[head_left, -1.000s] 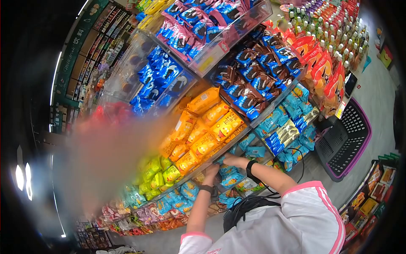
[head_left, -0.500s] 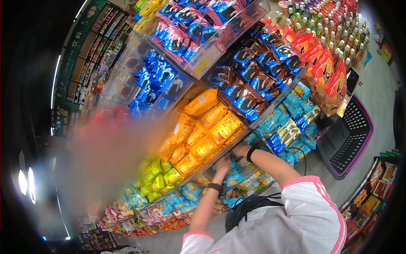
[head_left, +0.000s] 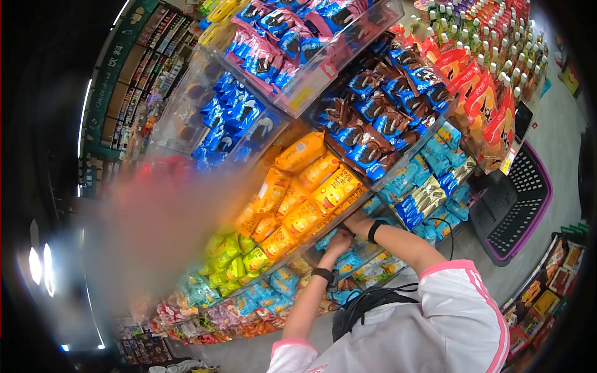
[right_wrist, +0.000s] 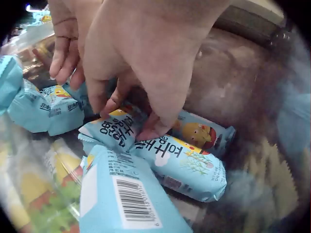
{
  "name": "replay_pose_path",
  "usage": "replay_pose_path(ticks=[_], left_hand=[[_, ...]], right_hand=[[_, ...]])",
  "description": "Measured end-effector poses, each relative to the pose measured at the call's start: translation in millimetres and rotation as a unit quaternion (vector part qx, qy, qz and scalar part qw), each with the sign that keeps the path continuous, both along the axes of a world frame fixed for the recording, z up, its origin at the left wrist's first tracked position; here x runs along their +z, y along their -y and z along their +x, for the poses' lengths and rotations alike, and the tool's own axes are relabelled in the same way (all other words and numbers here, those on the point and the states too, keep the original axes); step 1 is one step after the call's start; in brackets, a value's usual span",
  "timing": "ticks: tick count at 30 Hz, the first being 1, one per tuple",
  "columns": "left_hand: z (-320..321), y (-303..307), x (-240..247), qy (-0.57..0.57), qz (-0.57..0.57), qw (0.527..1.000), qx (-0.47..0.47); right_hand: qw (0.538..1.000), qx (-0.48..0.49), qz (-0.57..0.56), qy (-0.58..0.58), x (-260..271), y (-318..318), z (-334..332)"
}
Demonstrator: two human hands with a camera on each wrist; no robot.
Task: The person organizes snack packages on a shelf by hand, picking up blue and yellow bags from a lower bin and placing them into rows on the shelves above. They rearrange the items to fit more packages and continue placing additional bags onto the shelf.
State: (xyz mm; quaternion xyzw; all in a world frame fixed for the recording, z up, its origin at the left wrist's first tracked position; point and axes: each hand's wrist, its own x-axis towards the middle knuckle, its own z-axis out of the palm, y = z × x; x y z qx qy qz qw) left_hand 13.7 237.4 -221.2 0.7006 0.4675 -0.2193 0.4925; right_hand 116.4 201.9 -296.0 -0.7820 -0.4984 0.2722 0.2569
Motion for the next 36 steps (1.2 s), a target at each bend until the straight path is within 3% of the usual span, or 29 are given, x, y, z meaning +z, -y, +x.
replay_pose_path(ticks=[1, 9, 13, 16, 20, 21, 23, 25, 26, 29, 30, 33, 36], left_hand=[[2.4, 3.0, 8.3, -0.035, -0.004, 0.998, -0.042], [-7.3, 12.0, -5.2, 0.052, -0.067, 0.996, -0.011], [-14.1, 10.1, -14.6, 0.039, -0.044, 0.996, -0.06], [-14.5, 13.5, -4.6, 0.037, 0.067, 0.974, -0.212], [-26.7, 8.4, -28.3, 0.077, 0.059, 0.977, -0.189], [-26.1, 7.8, -20.9, 0.083, 0.05, 0.979, -0.182], [-24.8, 9.0, 0.1, 0.093, 0.06, 0.976, -0.185], [-22.7, 10.3, 28.7, 0.103, 0.102, 0.968, -0.206], [-25.3, 9.2, 37.3, 0.103, 0.147, 0.956, -0.23], [-31.1, 1.0, 61.9, -0.001, 0.104, 0.971, -0.214], [-47.3, -10.3, 41.3, 0.063, 0.167, 0.948, -0.265], [-52.4, -13.0, 49.0, 0.018, 0.183, 0.95, -0.252], [-60.6, -17.5, 33.5, 0.092, 0.185, 0.946, -0.251]], right_hand=[[1.0, -0.013, 0.014, 0.0, -8.6, -0.7, -3.3], [0.953, -0.007, 0.2, 0.227, -87.1, -14.3, -14.2], [0.978, 0.041, 0.068, 0.192, -65.5, -12.2, -18.2], [0.988, 0.035, 0.047, 0.145, -40.6, -9.7, -18.8], [0.997, 0.021, 0.004, 0.072, -3.4, -0.8, -16.1], [0.997, 0.036, -0.017, 0.062, 6.9, 0.4, -13.1], [0.976, 0.179, -0.111, 0.05, 17.6, -1.5, 3.3], [0.992, 0.115, -0.034, 0.049, 36.3, 10.0, 13.0], [0.989, 0.124, -0.079, 0.0, 49.5, 14.6, 22.8], [0.98, 0.078, -0.138, -0.124, 67.1, 25.6, 34.6], [0.975, 0.051, -0.143, -0.161, 70.8, 29.4, 36.0], [0.953, 0.047, -0.178, -0.241, 95.1, 44.7, 36.0], [0.934, 0.059, -0.182, -0.301, 95.6, 48.2, 32.6]])
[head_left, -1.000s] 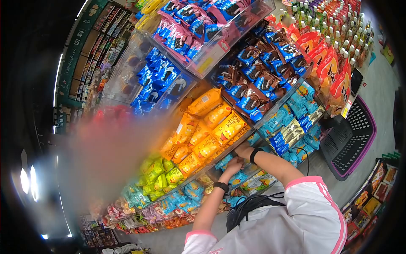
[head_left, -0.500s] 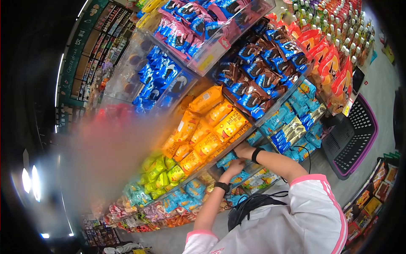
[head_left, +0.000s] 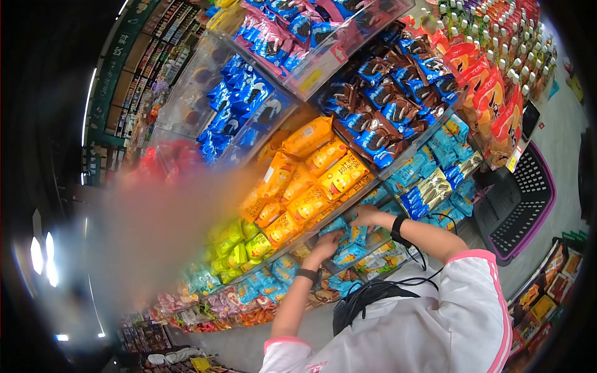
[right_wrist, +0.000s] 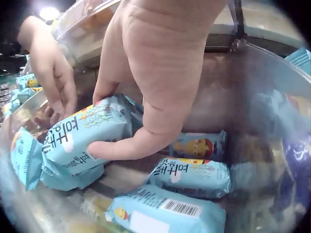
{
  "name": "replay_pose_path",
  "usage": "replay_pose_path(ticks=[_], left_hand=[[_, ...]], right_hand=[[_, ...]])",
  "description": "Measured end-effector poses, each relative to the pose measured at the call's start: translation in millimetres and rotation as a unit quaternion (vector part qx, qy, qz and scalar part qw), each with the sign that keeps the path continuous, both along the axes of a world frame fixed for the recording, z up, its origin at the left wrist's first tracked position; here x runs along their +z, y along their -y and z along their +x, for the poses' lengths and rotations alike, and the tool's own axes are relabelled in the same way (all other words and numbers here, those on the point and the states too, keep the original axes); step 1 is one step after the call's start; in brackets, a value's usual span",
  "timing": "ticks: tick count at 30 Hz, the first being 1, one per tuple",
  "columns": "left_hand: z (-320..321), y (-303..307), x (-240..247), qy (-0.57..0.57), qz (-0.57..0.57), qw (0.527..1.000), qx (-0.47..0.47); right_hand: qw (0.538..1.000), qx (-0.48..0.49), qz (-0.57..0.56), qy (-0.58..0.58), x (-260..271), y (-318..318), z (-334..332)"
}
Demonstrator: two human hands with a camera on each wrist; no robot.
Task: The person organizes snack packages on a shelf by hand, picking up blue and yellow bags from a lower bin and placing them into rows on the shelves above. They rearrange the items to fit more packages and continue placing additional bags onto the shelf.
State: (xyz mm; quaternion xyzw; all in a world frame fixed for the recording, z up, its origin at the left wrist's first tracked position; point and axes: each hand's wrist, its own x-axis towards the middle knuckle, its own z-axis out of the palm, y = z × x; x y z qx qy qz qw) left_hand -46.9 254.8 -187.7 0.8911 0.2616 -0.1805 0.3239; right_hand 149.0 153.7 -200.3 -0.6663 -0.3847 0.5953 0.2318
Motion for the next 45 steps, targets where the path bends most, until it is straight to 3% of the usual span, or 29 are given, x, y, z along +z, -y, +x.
replay_pose_path(ticks=[3, 6, 9, 12, 16, 18, 21, 24, 28, 34, 37, 40, 43, 45], left_hand=[[12.0, 7.0, 3.6, -0.001, 0.016, 0.999, 0.049], [19.1, 10.8, 6.4, -0.034, 0.073, 0.997, -0.02], [31.2, 16.3, 24.1, -0.151, 0.074, 0.986, -0.012], [33.0, 16.6, 33.7, -0.183, 0.086, 0.979, -0.016], [20.7, 7.5, 22.7, -0.132, 0.115, 0.984, -0.028], [7.1, -1.2, 4.5, -0.054, 0.13, 0.99, -0.024], [-2.7, -7.3, -5.0, -0.043, 0.108, 0.992, 0.043], [-16.8, -21.3, -27.8, -0.041, 0.101, 0.994, 0.027], [-8.4, -15.2, -11.4, -0.028, 0.096, 0.994, 0.054], [-6.0, -10.5, -3.3, -0.027, 0.097, 0.993, 0.059], [-3.8, -7.0, 2.3, -0.038, 0.092, 0.993, 0.057], [-0.7, -5.7, 9.5, -0.058, 0.084, 0.993, 0.059], [-2.5, -5.8, 7.4, -0.046, 0.076, 0.995, 0.05], [-4.1, -7.4, 3.1, -0.021, 0.072, 0.997, 0.029]], right_hand=[[0.999, -0.032, -0.006, -0.004, -6.5, 0.1, -7.7], [0.998, -0.058, -0.008, -0.012, -12.6, 1.9, -10.8], [0.997, -0.068, -0.014, -0.03, -16.4, 4.5, -7.6], [0.998, -0.061, -0.002, -0.005, -32.5, 3.2, -8.1], [0.998, -0.037, 0.004, 0.047, -38.8, -0.4, -10.5], [0.997, -0.072, 0.007, 0.021, -42.6, -3.6, -13.4], [0.995, -0.099, -0.005, -0.022, -39.9, -9.3, -14.4], [0.989, -0.131, -0.022, -0.071, -42.4, -10.3, -24.3], [0.961, -0.214, -0.046, -0.168, -64.5, -6.8, -52.6], [0.997, -0.052, -0.051, -0.028, -42.8, -9.8, -51.0], [0.993, -0.025, 0.011, 0.116, -58.6, -18.2, -64.0], [0.997, -0.048, 0.004, 0.068, -63.7, -25.0, -73.4], [0.989, -0.035, 0.042, 0.138, -67.2, -31.5, -88.8], [0.993, -0.036, 0.054, 0.099, -72.8, -33.3, -92.2]])
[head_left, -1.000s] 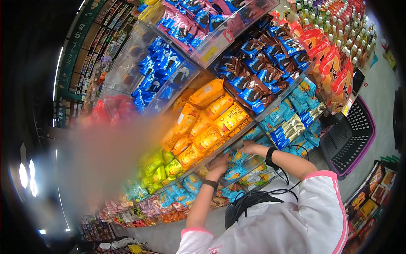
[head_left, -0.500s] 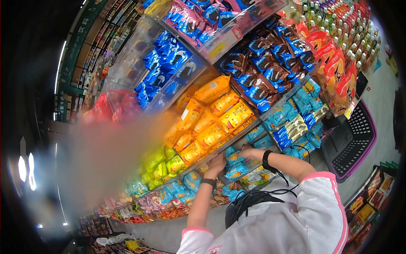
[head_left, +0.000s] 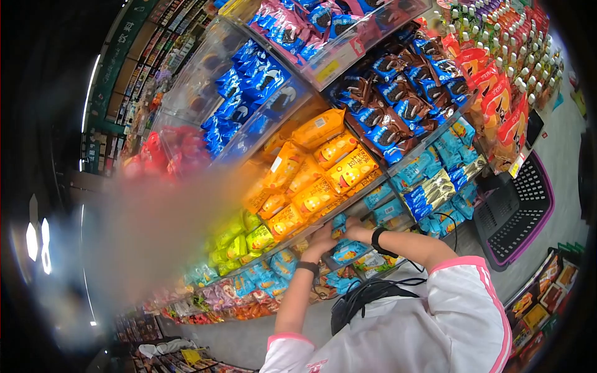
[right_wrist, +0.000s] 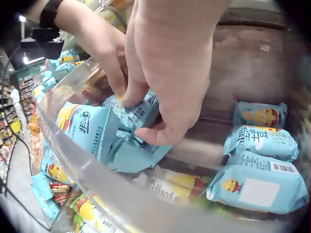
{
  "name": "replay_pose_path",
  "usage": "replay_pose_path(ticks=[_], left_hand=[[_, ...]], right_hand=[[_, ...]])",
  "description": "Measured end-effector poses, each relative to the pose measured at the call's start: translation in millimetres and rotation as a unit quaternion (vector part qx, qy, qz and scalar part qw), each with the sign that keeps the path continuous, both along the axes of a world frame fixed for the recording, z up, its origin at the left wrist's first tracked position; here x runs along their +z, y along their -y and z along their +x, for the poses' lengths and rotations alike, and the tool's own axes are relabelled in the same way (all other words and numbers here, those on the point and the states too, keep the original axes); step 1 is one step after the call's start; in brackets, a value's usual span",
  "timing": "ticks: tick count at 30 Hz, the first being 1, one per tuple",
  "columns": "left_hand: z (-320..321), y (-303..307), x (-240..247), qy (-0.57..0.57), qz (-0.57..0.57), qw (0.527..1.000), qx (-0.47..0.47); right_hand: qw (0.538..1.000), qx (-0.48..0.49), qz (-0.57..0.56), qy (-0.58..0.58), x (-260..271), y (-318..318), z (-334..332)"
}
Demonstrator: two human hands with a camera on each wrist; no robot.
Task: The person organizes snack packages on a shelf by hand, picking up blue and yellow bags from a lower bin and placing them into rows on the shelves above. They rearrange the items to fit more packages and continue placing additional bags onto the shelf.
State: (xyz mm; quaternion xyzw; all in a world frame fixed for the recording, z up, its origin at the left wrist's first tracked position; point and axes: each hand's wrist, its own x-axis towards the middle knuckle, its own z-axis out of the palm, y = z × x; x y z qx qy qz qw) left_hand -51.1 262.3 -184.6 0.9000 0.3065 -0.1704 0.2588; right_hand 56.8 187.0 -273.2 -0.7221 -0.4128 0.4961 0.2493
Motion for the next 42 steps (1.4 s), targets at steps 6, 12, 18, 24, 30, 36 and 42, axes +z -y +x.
replay_pose_path(ticks=[6, 12, 18, 24, 30, 36, 42], left_hand=[[-2.9, -2.3, -12.6, -0.018, 0.035, 0.999, -0.025], [-2.6, -2.2, -16.9, -0.028, 0.072, 0.996, -0.049], [9.4, 18.9, 9.6, 0.022, 0.152, 0.983, -0.097], [33.2, 33.6, 19.0, -0.013, 0.116, 0.992, -0.054], [33.4, 37.3, 20.7, -0.009, 0.105, 0.992, -0.064], [-2.7, 28.7, 7.5, -0.084, 0.044, 0.99, -0.106], [-30.9, 34.8, -8.3, 0.016, 0.015, 0.999, -0.05]], right_hand=[[0.999, -0.009, 0.036, 0.001, -19.6, -5.3, -10.1], [0.999, 0.02, -0.019, 0.022, 8.5, -0.7, 3.3], [0.979, 0.095, 0.004, 0.181, 50.4, 30.3, 36.8], [0.933, 0.104, -0.015, 0.344, 25.4, 63.0, 64.6], [0.928, 0.132, -0.019, 0.348, 2.5, 70.7, 73.1], [0.913, 0.156, 0.013, 0.377, 10.6, 76.5, 70.0], [0.939, 0.152, 0.024, 0.308, 31.9, 75.1, 76.6]])
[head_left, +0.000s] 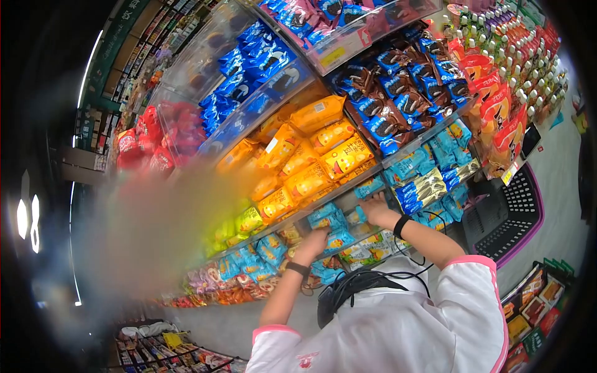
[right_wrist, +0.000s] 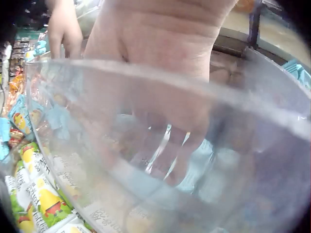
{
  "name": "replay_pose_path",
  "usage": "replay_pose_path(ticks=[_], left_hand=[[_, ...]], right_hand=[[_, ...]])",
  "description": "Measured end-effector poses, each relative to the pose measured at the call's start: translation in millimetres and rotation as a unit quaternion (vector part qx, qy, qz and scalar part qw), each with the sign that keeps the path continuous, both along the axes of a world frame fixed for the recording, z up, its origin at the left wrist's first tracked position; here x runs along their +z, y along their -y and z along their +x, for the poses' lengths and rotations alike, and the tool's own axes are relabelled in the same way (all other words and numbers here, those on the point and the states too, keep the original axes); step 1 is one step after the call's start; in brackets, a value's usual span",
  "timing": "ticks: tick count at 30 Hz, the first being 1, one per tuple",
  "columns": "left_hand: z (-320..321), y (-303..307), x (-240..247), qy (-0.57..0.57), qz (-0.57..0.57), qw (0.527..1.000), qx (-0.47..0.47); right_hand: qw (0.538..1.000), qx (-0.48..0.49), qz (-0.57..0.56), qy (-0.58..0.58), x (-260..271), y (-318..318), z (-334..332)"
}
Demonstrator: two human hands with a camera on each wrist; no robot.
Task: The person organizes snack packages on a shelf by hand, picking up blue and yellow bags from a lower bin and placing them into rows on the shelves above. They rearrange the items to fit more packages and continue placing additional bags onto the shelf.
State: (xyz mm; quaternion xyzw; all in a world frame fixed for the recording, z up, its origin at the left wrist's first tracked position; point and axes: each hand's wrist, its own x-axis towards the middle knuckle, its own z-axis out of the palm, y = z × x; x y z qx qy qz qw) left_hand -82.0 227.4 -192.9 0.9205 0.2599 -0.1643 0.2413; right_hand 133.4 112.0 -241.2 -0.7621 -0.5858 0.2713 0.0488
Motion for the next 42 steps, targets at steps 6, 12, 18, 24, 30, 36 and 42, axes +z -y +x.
replay_pose_path(ticks=[6, 12, 18, 24, 30, 36, 42], left_hand=[[4.5, 4.8, 6.2, 0.019, 0.029, 0.999, 0.034], [-0.5, -0.6, -4.6, 0.021, 0.04, 0.999, 0.011], [-5.3, -1.9, -1.9, -0.003, 0.021, 1.0, -0.019], [-10.7, -3.1, -7.4, 0.0, 0.02, 0.999, -0.039], [-9.0, 9.4, 17.4, -0.059, 0.014, 0.997, -0.046], [-19.1, 12.6, 4.4, -0.066, 0.042, 0.994, -0.077], [-25.9, 17.3, 1.8, -0.011, 0.083, 0.993, -0.083]], right_hand=[[0.987, -0.049, 0.031, -0.151, 29.7, 1.2, 14.8], [0.578, -0.195, -0.019, -0.792, 47.5, 10.4, 19.3], [0.429, -0.231, -0.062, -0.871, 50.2, 15.8, 20.8], [0.457, -0.266, -0.041, -0.848, 30.5, 11.7, 16.4], [0.458, -0.312, -0.047, -0.831, 54.4, 6.7, 18.8], [0.452, -0.265, -0.062, -0.85, 41.2, -4.5, 15.2], [0.614, -0.3, -0.062, -0.728, 65.7, -9.5, 0.0]])
